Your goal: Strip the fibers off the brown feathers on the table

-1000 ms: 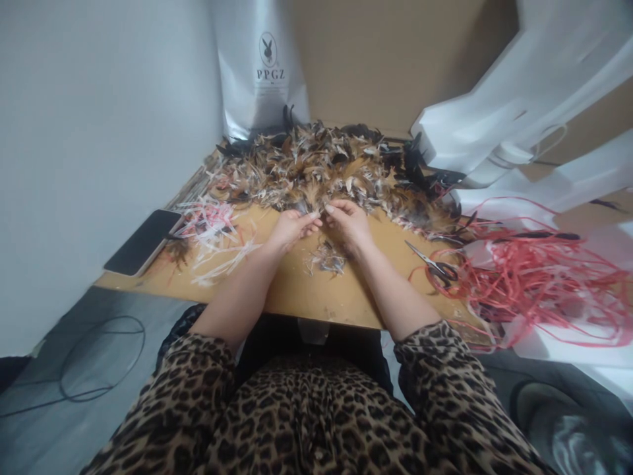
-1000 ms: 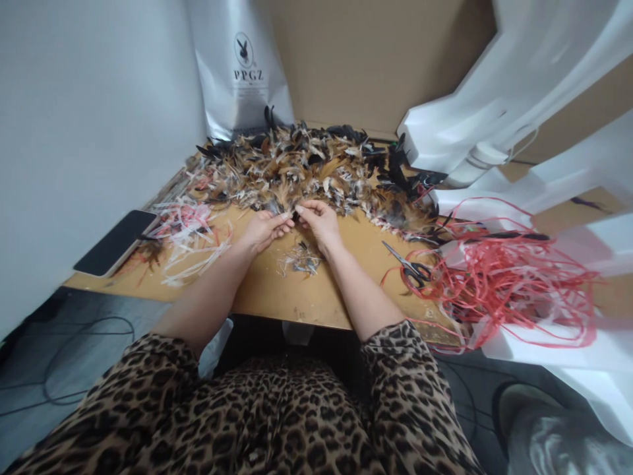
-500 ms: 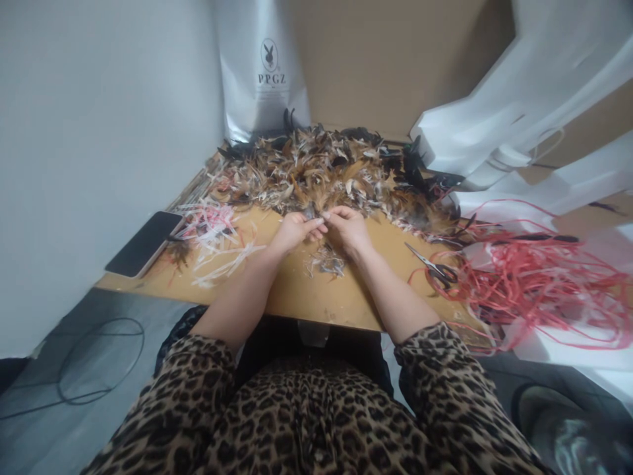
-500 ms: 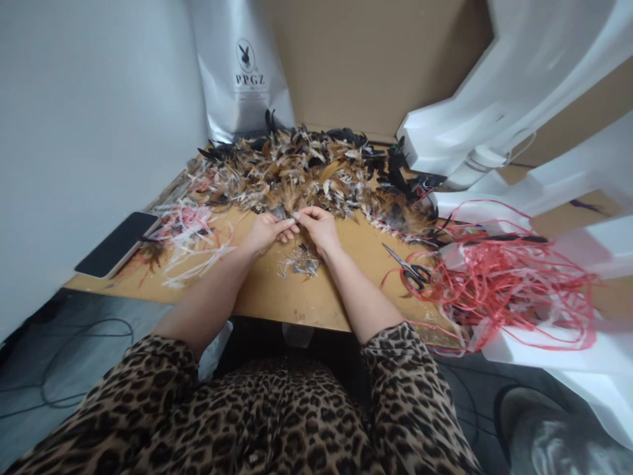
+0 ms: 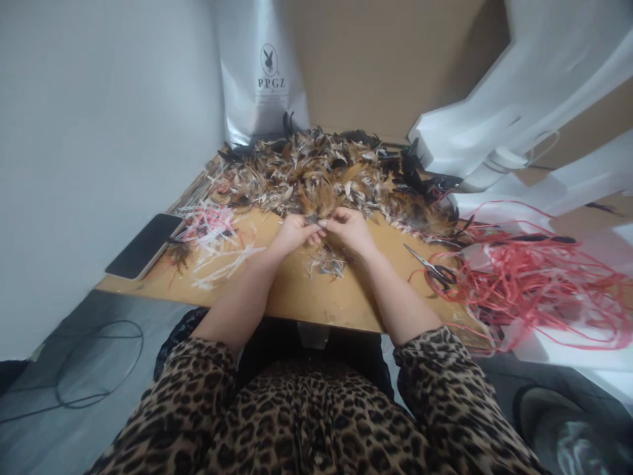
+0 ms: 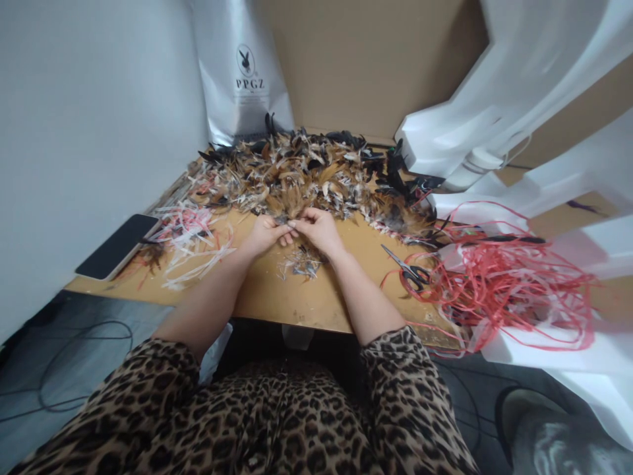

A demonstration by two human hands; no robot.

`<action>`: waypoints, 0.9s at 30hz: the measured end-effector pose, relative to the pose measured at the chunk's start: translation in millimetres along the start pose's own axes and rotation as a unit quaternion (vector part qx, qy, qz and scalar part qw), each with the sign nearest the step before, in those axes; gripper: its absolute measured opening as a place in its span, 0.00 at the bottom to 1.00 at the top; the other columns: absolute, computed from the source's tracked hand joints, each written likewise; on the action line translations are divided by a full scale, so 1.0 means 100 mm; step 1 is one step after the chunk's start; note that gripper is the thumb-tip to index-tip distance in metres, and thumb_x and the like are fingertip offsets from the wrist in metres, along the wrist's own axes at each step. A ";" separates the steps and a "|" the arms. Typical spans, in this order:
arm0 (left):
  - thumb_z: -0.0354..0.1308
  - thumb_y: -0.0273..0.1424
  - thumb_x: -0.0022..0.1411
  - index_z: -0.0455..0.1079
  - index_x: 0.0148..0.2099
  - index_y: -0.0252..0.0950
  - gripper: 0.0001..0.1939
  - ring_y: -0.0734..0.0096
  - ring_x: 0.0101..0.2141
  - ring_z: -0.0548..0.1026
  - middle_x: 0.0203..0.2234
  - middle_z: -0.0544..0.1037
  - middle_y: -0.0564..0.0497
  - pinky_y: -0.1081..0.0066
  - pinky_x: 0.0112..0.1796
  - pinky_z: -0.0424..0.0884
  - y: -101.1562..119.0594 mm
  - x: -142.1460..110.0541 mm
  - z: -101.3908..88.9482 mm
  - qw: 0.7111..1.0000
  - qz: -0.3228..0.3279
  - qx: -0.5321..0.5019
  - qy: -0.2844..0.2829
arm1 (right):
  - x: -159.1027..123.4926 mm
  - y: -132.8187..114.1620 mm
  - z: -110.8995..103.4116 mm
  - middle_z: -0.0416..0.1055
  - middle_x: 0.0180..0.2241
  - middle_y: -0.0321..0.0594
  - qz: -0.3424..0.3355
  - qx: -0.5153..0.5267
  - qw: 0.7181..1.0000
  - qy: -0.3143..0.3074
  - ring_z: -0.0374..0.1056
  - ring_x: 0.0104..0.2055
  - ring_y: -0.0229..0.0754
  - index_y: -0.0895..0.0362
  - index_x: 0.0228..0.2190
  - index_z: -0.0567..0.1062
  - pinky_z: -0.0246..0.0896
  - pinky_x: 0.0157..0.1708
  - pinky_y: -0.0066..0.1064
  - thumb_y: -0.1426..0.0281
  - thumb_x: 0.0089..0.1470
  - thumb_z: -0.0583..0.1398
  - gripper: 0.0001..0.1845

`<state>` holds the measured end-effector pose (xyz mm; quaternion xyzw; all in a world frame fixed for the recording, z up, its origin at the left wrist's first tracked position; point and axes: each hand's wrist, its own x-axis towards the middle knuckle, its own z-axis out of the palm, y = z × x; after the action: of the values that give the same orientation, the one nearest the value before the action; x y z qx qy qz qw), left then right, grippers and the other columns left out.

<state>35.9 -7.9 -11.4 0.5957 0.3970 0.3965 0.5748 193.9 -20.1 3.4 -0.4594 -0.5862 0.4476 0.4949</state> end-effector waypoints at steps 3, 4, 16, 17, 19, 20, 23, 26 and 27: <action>0.65 0.32 0.51 0.73 0.26 0.27 0.11 0.79 0.15 0.70 0.15 0.74 0.49 0.79 0.20 0.66 0.00 0.00 0.01 1.000 -0.012 0.011 -0.006 | -0.01 0.03 0.00 0.66 0.17 0.33 -0.005 -0.055 0.998 0.006 0.59 0.21 0.33 0.58 0.19 0.70 0.53 0.22 0.27 0.59 0.36 0.69 0.18; 0.65 0.31 0.52 0.73 0.26 0.27 0.10 0.79 0.15 0.70 0.15 0.74 0.49 0.79 0.20 0.66 -0.01 0.00 0.01 1.000 -0.015 0.014 -0.010 | -0.01 0.04 0.00 0.67 0.17 0.33 -0.006 -0.074 0.997 0.008 0.58 0.21 0.33 0.58 0.19 0.70 0.52 0.22 0.27 0.59 0.37 0.68 0.17; 0.63 0.29 0.52 0.72 0.24 0.28 0.09 0.77 0.15 0.71 0.16 0.76 0.46 0.78 0.19 0.67 -0.13 0.03 -0.04 0.998 -0.020 0.045 -0.035 | -0.07 -0.03 0.07 0.66 0.18 0.35 -0.045 -0.101 0.994 0.005 0.57 0.21 0.33 0.59 0.17 0.70 0.50 0.20 0.27 0.64 0.40 0.66 0.13; 0.63 0.29 0.52 0.72 0.24 0.28 0.09 0.76 0.16 0.72 0.16 0.76 0.46 0.78 0.20 0.67 -0.12 0.03 -0.03 0.998 -0.023 0.042 -0.042 | -0.07 -0.03 0.07 0.65 0.18 0.36 -0.041 -0.097 0.994 0.005 0.57 0.20 0.33 0.58 0.16 0.69 0.49 0.20 0.27 0.63 0.40 0.66 0.14; 0.63 0.28 0.52 0.73 0.24 0.28 0.08 0.76 0.17 0.72 0.16 0.76 0.47 0.77 0.21 0.68 -0.09 0.03 -0.02 0.998 -0.026 0.036 -0.052 | -0.06 -0.01 0.08 0.64 0.15 0.35 -0.025 -0.085 0.996 0.010 0.56 0.19 0.32 0.58 0.15 0.67 0.48 0.18 0.26 0.62 0.40 0.66 0.16; 0.62 0.28 0.53 0.73 0.25 0.28 0.08 0.76 0.17 0.72 0.16 0.76 0.47 0.77 0.21 0.68 -0.08 0.02 -0.01 0.998 -0.024 0.032 -0.053 | -0.05 0.01 0.08 0.64 0.14 0.35 -0.015 -0.079 0.997 0.011 0.56 0.18 0.32 0.58 0.14 0.67 0.47 0.18 0.26 0.62 0.40 0.65 0.17; 0.60 0.25 0.54 0.72 0.26 0.28 0.06 0.77 0.17 0.72 0.16 0.75 0.49 0.77 0.22 0.69 -0.04 0.02 0.03 0.999 -0.016 0.015 -0.046 | -0.03 0.05 0.08 0.65 0.13 0.35 0.002 -0.060 0.998 0.015 0.55 0.16 0.32 0.58 0.14 0.67 0.47 0.17 0.26 0.61 0.42 0.65 0.17; 0.58 0.24 0.56 0.71 0.27 0.28 0.06 0.78 0.18 0.72 0.17 0.75 0.50 0.77 0.23 0.68 -0.05 0.01 0.06 0.999 -0.009 -0.001 -0.046 | -0.01 0.08 0.07 0.65 0.13 0.35 0.009 -0.056 0.998 0.024 0.56 0.17 0.32 0.59 0.16 0.69 0.48 0.17 0.26 0.62 0.42 0.64 0.15; 0.58 0.25 0.57 0.71 0.28 0.28 0.06 0.78 0.18 0.72 0.17 0.75 0.49 0.77 0.23 0.69 -0.06 0.01 0.06 0.999 -0.006 -0.005 -0.050 | -0.01 0.08 0.06 0.65 0.14 0.34 0.009 -0.058 0.998 0.027 0.56 0.17 0.32 0.59 0.16 0.69 0.48 0.18 0.26 0.63 0.42 0.64 0.15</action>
<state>41.9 -8.9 -17.4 0.6095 0.3688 0.3650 0.5994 188.4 -19.7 -4.7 -0.5050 -0.5933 0.4044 0.4790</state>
